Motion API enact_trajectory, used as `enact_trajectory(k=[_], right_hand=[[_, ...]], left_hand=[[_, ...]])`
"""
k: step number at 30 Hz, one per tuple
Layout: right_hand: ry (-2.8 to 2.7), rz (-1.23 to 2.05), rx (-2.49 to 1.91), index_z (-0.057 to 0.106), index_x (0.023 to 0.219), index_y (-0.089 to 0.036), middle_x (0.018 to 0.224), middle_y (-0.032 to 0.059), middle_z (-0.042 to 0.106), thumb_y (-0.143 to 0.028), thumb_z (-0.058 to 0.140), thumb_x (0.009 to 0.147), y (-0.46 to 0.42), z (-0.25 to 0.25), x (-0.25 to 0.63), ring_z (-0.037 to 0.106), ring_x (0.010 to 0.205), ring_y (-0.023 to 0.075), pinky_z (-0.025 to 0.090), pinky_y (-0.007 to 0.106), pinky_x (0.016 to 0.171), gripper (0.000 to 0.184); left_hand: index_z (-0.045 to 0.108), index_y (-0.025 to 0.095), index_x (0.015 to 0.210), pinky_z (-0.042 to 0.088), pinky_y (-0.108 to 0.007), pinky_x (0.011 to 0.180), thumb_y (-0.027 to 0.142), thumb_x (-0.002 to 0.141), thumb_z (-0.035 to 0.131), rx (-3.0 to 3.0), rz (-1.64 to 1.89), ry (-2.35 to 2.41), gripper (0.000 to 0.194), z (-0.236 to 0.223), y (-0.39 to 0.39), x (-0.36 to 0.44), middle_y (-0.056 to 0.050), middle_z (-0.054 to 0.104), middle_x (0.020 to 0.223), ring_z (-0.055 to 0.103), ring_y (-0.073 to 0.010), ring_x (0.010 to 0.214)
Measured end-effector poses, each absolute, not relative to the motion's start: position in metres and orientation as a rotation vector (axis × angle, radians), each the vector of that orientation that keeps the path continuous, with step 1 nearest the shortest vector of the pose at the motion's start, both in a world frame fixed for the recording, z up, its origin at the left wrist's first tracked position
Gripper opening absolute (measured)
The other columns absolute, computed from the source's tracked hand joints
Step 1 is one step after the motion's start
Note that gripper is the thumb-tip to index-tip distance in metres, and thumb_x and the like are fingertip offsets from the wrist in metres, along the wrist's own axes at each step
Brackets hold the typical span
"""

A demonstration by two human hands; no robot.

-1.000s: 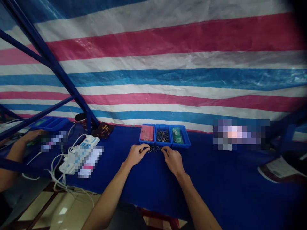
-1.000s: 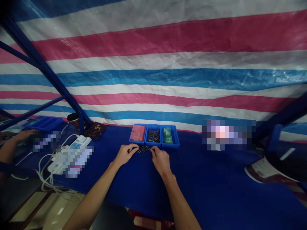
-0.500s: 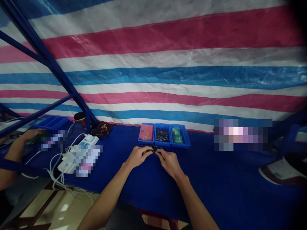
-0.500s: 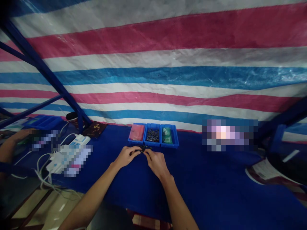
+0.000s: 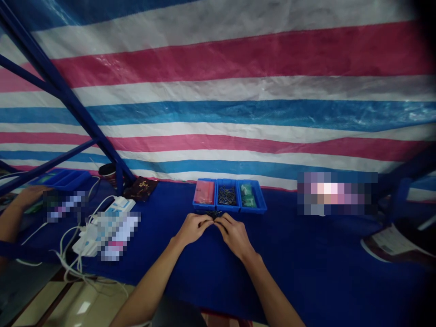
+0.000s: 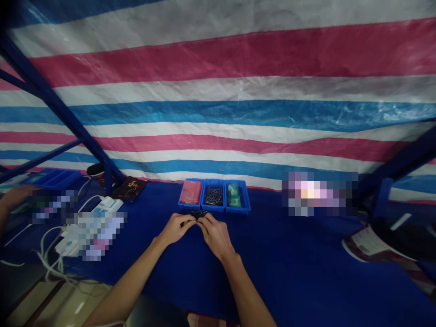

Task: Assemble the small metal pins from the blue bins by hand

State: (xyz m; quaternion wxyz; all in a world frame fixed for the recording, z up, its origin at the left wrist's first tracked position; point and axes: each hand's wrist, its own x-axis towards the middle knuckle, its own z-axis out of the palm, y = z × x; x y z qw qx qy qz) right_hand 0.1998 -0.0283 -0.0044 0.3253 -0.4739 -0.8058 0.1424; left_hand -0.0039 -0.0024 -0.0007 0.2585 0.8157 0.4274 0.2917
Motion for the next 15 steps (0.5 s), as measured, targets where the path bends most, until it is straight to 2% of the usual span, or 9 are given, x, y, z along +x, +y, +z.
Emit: enact_trajectory(k=[6, 15], right_hand=[[-2.090, 0.360, -1.274, 0.068, 0.111, -0.025, 0.103, 0.0044, 0.068, -0.029, 0.042, 0.105, -0.0288, -0.0044, 0.1992, 0.068, 0.082, 0.0146, 0.046, 0.023, 0.069, 0.027], [-2.054, 0.373, -1.168, 0.068, 0.114, -0.025, 0.108, 0.0046, 0.068, -0.027, 0.046, 0.104, -0.0269, -0.0077, 0.1992, 0.068, 0.090, 0.0159, 0.047, 0.025, 0.076, 0.025]], left_hand=[[0.075, 0.018, 0.096, 0.042, -0.021, 0.066, 0.034, 0.099, 0.053, 2.214, 0.783, 1.151, 0.027, 0.0025, -0.0036, -0.0022, -0.002, 0.071, 0.078, 0.056, -0.0102, 0.062], [0.074, 0.016, 0.091, 0.040, -0.020, 0.061, 0.034, 0.099, 0.052, 2.233, 0.810, 1.160, 0.030, 0.0006, -0.0051, -0.0019, 0.000, 0.066, 0.070, 0.051, -0.0089, 0.057]])
